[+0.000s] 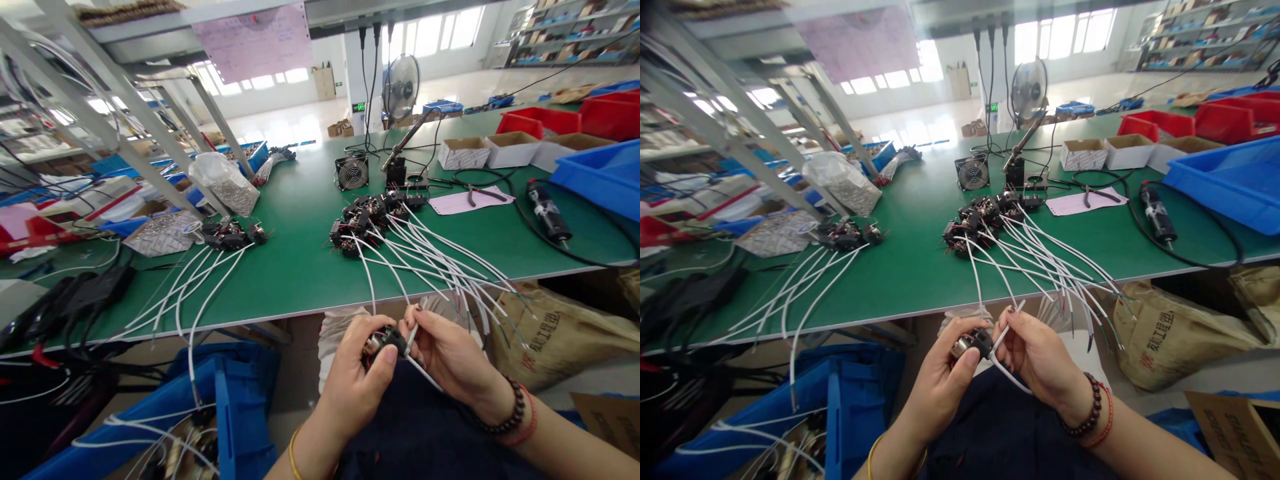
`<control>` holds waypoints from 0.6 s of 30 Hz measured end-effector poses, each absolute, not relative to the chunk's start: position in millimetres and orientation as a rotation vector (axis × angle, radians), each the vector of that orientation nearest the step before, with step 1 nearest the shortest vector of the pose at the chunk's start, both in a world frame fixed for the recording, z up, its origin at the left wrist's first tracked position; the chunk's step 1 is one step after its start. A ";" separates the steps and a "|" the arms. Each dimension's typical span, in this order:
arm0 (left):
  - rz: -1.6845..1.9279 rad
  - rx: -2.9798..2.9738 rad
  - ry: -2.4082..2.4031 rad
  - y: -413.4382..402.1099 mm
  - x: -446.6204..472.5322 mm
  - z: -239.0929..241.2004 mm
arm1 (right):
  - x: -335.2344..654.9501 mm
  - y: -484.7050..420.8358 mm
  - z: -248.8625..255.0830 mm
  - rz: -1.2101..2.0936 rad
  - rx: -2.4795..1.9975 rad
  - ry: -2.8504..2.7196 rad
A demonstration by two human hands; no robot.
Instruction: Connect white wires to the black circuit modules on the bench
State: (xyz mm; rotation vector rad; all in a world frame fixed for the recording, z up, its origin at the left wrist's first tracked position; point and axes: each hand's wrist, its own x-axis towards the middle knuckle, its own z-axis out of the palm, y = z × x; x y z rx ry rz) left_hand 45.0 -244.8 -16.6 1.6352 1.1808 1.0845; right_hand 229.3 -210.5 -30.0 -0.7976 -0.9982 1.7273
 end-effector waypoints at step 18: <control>1.098 1.642 1.154 -245.9 45.2 -17.4 | 230.0 -212.5 -29.9 1.769 -0.768 -0.971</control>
